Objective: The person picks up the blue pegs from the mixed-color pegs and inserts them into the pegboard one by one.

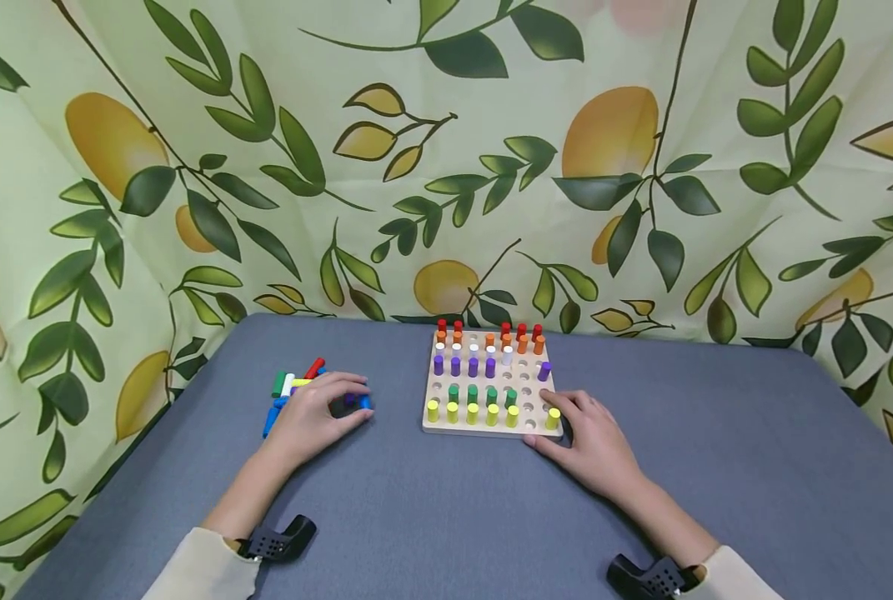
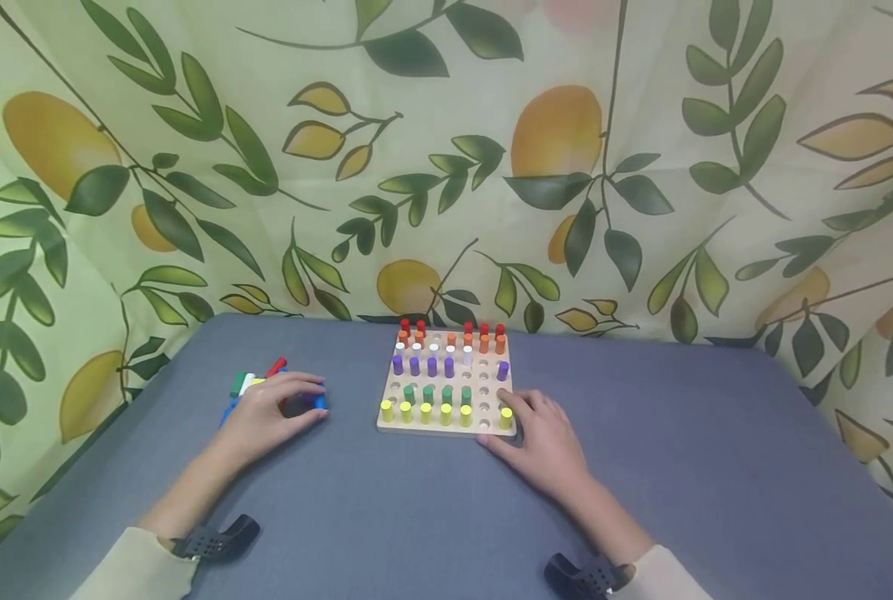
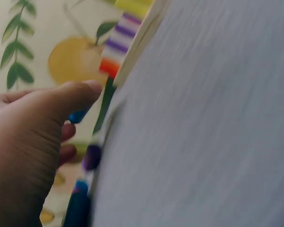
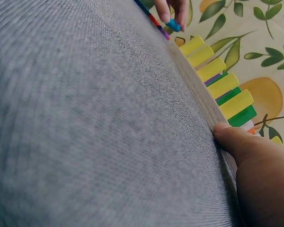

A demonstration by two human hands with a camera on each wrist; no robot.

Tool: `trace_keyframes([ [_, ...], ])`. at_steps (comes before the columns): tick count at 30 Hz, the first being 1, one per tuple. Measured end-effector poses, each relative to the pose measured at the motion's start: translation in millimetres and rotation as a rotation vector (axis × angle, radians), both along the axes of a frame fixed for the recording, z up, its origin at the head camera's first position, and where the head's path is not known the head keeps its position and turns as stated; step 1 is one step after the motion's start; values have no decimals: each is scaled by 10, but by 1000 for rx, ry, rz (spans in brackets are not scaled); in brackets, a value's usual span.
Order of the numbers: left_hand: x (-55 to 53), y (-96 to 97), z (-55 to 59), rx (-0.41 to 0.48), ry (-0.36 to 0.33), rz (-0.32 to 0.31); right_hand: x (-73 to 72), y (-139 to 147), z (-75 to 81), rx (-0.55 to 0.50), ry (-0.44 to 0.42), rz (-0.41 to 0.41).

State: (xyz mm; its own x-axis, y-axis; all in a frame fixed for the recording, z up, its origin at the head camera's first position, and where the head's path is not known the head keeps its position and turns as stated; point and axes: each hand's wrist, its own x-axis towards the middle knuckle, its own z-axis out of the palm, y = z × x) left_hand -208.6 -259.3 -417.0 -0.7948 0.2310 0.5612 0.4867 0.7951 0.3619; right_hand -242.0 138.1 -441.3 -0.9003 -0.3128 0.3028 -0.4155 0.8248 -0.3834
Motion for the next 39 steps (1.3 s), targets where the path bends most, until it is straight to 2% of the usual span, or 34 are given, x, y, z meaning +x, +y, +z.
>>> trace_keyframes([
  [4,-3,208,2,-15,-73,29,-14,-15,12,0,3,5],
  [8,-35,383,-15,-47,-105,44,0,-12,23,-7,-2,5],
  [14,-174,563,-28,-128,-148,88,33,9,22,-18,-1,-6],
  [18,-261,622,-16,-141,-203,124,25,6,-1,-8,-4,-11],
  [21,-292,628,-30,-118,-255,137,18,3,-22,1,-11,-6],
  [28,-306,608,-72,-10,-334,108,1,4,12,-6,3,-3],
  [39,-291,619,-100,158,-324,173,14,-11,4,-3,2,-7],
])
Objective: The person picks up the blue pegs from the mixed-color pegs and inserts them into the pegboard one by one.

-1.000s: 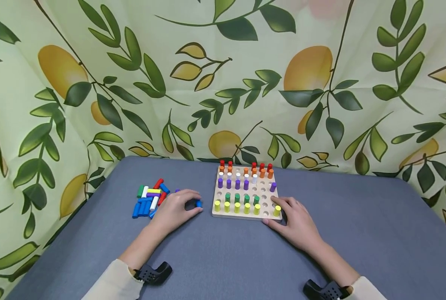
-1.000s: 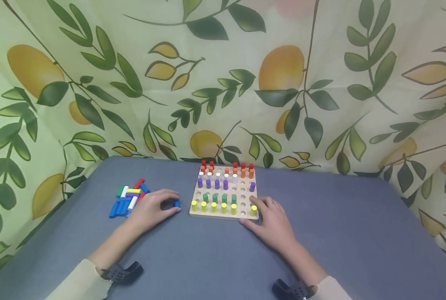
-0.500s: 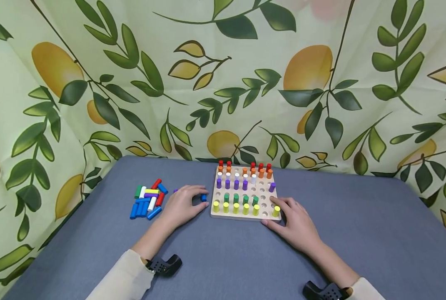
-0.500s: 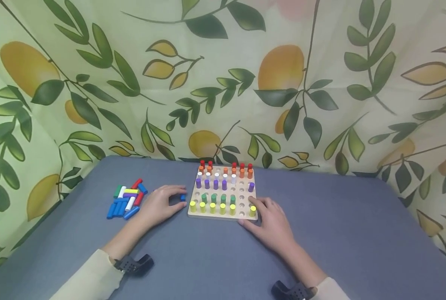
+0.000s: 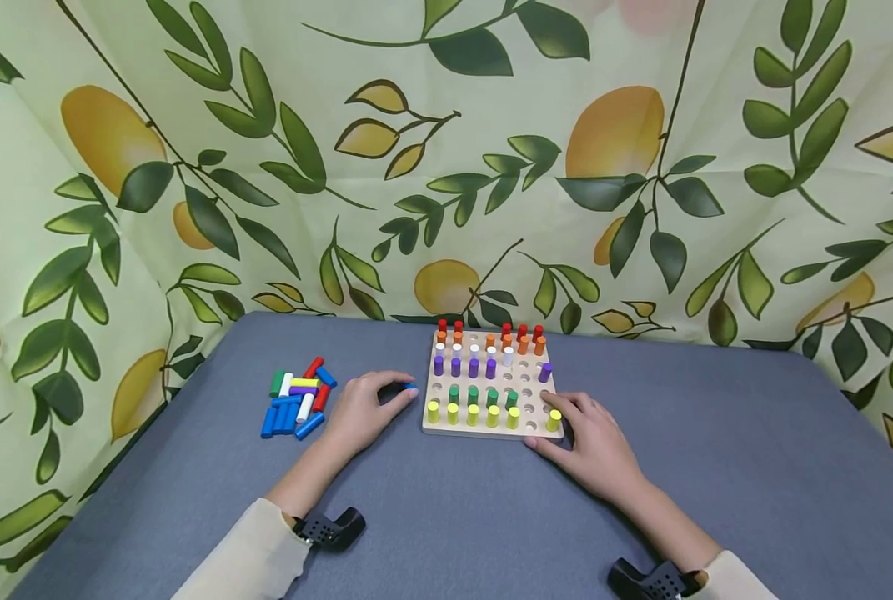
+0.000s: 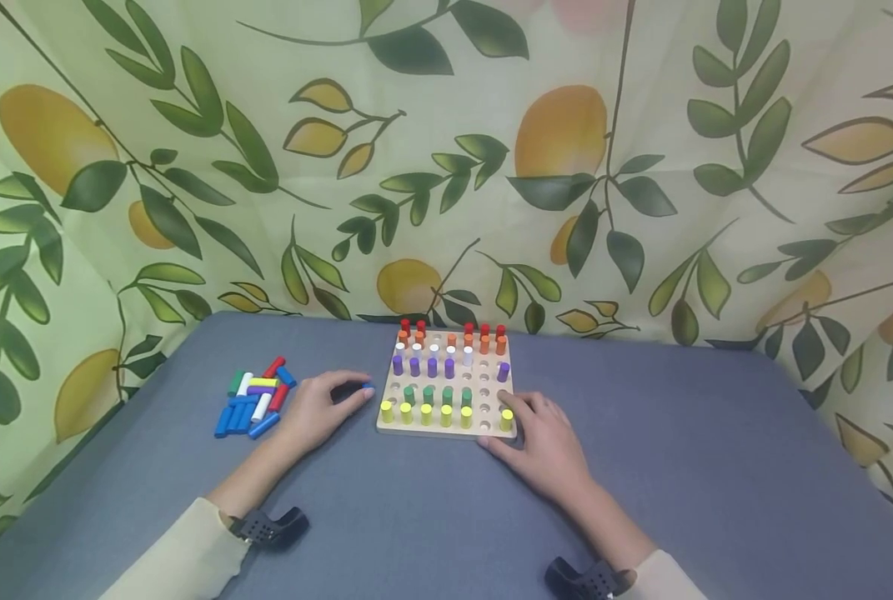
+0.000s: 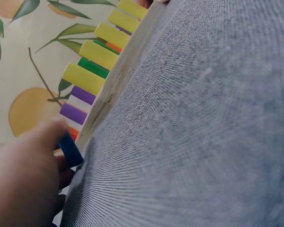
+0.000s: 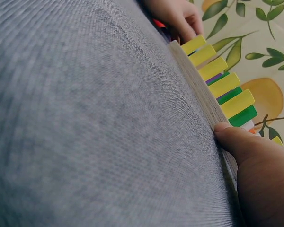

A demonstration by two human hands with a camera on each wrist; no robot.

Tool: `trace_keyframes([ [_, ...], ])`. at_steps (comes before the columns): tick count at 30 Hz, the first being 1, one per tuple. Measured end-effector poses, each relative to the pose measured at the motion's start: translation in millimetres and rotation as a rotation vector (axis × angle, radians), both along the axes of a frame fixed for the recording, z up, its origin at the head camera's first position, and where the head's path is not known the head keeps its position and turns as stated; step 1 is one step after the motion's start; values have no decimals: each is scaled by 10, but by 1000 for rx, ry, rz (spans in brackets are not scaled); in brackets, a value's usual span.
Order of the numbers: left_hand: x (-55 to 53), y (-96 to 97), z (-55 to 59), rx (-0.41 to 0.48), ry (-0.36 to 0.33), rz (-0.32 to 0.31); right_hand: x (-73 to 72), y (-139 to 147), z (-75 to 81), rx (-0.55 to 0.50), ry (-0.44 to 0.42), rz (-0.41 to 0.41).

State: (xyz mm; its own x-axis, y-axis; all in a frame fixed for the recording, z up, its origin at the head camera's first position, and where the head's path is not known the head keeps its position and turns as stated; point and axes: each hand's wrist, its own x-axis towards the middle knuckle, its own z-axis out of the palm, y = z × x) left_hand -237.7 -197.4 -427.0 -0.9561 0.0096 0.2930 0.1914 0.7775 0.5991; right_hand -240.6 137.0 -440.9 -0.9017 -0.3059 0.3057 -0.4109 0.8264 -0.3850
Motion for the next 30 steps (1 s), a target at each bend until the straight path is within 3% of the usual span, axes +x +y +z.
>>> trace_keyframes([
  [9,7,-1,10,107,29,21,-6,5,1,8,-7,-6],
  [20,21,-13,7,111,72,19,-2,8,-21,8,-14,-1],
  [30,-17,63,134,212,155,-7,-6,6,-15,5,-18,-4],
])
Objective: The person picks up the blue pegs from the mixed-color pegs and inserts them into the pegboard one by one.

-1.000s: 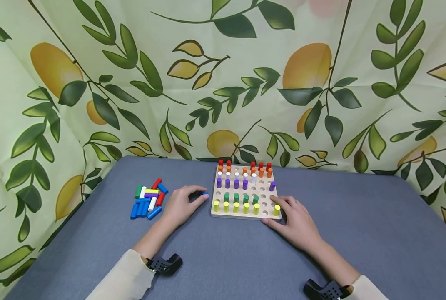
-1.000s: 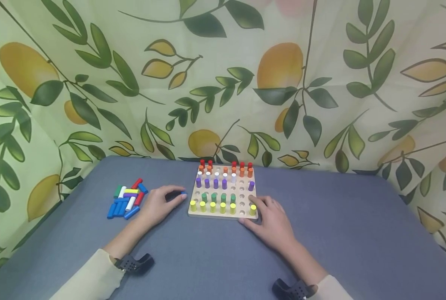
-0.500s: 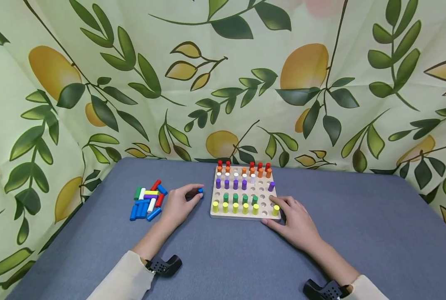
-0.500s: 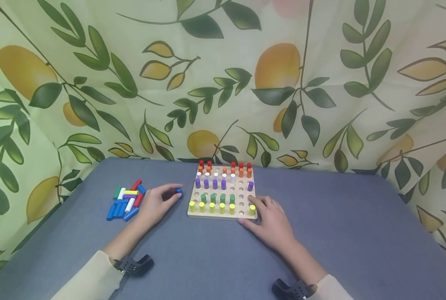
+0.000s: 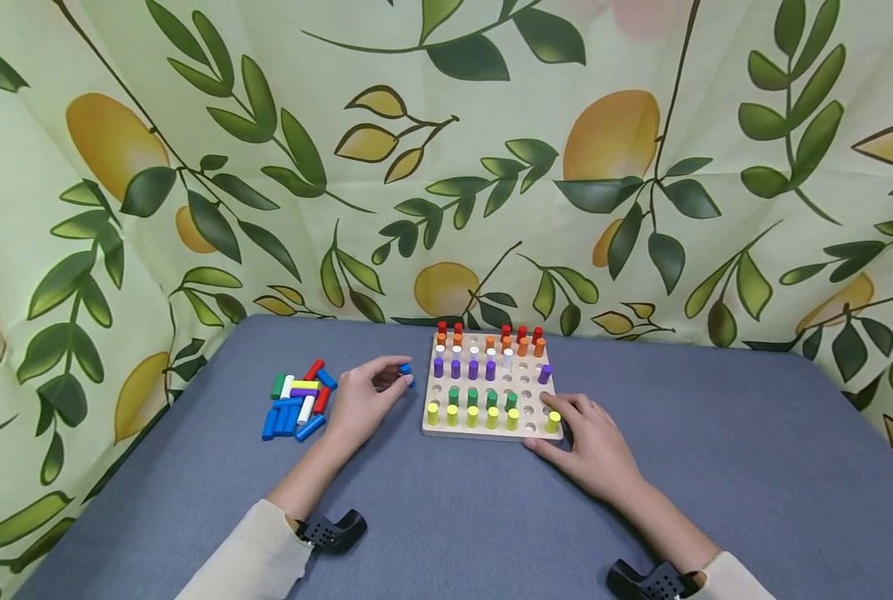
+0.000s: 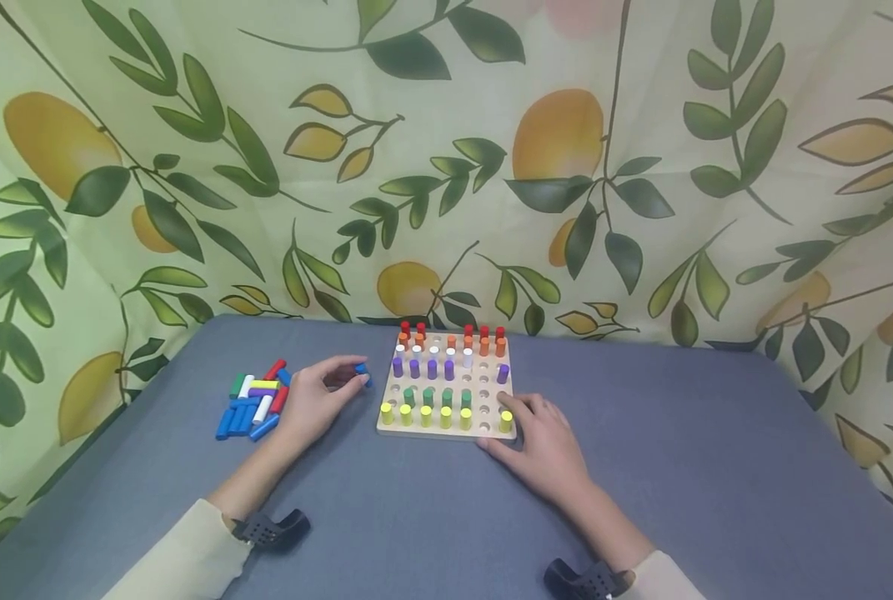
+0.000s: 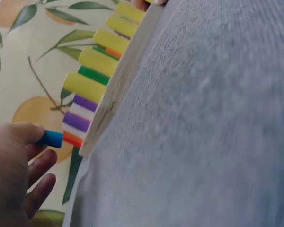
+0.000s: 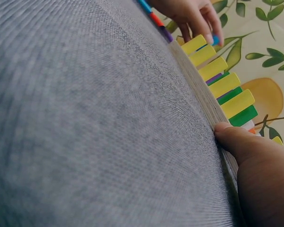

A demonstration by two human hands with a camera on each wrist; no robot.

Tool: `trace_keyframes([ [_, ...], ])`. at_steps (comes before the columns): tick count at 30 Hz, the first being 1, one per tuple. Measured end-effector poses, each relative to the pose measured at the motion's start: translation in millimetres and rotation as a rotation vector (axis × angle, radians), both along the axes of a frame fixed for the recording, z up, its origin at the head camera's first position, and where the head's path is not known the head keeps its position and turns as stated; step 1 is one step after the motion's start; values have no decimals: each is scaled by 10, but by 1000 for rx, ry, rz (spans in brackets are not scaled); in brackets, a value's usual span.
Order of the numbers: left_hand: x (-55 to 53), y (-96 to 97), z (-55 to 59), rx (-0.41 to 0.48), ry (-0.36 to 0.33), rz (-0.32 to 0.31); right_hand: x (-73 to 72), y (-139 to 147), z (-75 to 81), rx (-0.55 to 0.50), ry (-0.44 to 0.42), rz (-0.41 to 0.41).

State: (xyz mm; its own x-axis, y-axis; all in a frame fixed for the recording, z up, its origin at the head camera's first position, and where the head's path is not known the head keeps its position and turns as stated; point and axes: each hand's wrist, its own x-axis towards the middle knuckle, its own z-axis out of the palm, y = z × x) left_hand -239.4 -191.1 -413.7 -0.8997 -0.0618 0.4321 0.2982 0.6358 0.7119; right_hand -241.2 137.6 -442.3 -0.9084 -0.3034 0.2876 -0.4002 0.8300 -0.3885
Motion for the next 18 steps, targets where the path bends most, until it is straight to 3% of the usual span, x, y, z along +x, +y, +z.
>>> trace_keyframes([
  [10,-116,262,-47,-3,87,-74,15,19,-12,2,-1,-3],
  [18,-125,271,-147,10,66,-27,8,10,-11,1,5,-2],
])
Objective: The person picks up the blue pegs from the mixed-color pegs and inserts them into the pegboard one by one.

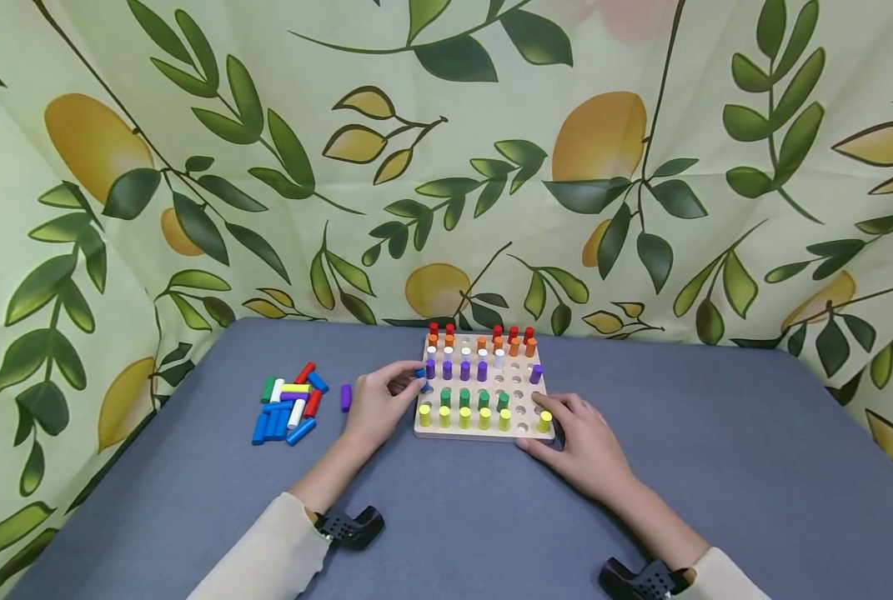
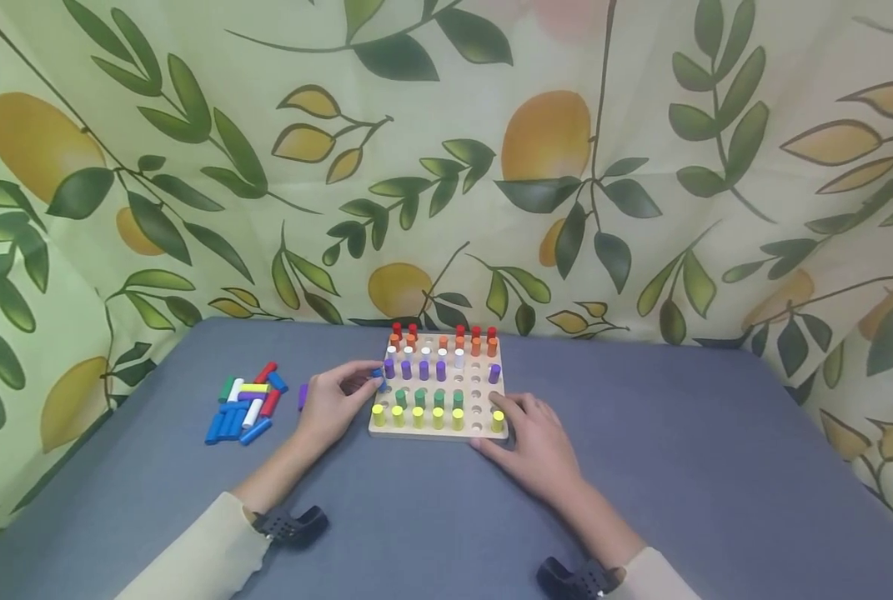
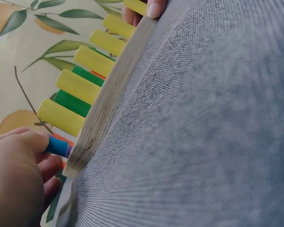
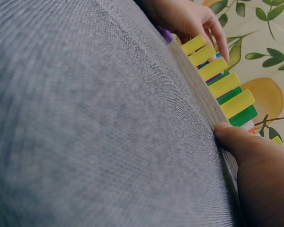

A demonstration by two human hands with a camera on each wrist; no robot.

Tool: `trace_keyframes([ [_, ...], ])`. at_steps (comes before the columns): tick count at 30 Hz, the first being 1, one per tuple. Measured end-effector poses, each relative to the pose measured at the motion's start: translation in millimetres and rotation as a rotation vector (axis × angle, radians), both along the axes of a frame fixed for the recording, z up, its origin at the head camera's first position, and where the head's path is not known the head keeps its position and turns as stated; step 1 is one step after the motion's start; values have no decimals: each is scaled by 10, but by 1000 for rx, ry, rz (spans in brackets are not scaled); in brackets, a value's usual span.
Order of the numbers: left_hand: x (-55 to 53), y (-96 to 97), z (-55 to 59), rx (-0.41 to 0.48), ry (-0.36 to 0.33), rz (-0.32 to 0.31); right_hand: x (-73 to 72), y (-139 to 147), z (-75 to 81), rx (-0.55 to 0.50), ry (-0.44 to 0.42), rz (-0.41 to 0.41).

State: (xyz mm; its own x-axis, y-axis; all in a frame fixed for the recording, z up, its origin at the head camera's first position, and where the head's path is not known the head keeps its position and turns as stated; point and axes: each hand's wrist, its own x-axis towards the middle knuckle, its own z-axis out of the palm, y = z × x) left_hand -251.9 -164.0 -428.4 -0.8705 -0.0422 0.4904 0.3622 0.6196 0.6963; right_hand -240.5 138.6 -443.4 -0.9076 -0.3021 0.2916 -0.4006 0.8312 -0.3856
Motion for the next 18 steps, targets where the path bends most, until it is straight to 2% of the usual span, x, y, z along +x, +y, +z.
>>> trace_keyframes([
  [9,15,-9,-29,6,-15,-25,1,-3,24,-53,-2,4],
  [14,19,-10,-28,9,-20,-27,-6,2,51,-108,-40,-25],
  [18,13,-12,-27,12,-22,-37,-12,4,50,-93,-65,-47],
])
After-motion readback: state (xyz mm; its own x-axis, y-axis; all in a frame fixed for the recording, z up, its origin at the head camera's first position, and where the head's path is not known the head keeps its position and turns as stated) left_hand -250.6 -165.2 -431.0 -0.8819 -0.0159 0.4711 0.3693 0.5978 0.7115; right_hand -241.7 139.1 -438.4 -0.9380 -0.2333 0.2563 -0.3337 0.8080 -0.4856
